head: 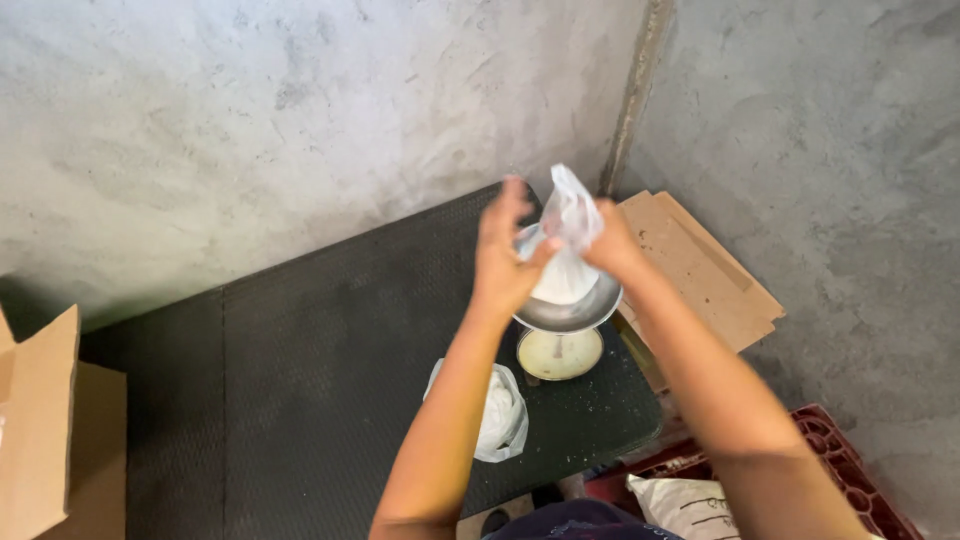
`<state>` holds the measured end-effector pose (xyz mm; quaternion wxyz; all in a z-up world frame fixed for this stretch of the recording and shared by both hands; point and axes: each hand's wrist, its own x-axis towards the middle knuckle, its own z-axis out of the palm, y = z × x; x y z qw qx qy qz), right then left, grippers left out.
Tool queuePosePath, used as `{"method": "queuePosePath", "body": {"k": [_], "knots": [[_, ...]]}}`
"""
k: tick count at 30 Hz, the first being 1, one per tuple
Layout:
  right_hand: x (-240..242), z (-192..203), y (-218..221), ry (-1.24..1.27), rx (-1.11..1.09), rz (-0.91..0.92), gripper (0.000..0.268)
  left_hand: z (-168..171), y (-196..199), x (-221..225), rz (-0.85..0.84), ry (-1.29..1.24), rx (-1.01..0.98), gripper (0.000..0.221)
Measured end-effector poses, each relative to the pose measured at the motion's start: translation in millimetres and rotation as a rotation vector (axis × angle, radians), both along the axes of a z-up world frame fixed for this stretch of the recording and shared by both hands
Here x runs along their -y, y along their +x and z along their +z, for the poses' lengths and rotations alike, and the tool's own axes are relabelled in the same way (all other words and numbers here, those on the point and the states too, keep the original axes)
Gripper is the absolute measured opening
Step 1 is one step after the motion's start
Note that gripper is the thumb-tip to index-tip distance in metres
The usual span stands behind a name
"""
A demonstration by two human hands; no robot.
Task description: Weighing powder on a mechanical scale and portioning it into small plastic bags.
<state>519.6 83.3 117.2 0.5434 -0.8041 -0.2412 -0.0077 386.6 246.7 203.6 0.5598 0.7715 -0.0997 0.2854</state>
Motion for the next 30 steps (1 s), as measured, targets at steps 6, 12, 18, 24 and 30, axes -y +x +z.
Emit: {"method": "queuePosePath", "body": {"k": [6,12,18,24,30], "knots": [[-22.5,103.8,-34.8,-0.080,-0.057,0.032,0.024,-101.4,48.8,11.8,0.163,0.634,-0.378,0.136],[-21.1,112.6,-53.7,0.086,0.213,0.322,0.045,-247.0,122.9,26.8,0.154,0.407,-0.412,0.037],[-7.8,85.3,-54.6,-0.722,1.091,0.385,0.055,-276.6,150.2,13.7,-0.132,0.154,-0.319,0.038],[28.1,63.9,0.4,-1.519,0.659,0.217,0.026,-177.4,89.9,2.0,-0.259,0.295,-0.582,0.021],[29.0,28.7,11.7,0.013,-0.634,0.304,0.031,-220.5,114.4,7.6,-0.127,0.479,-0.339,0.023]]}}
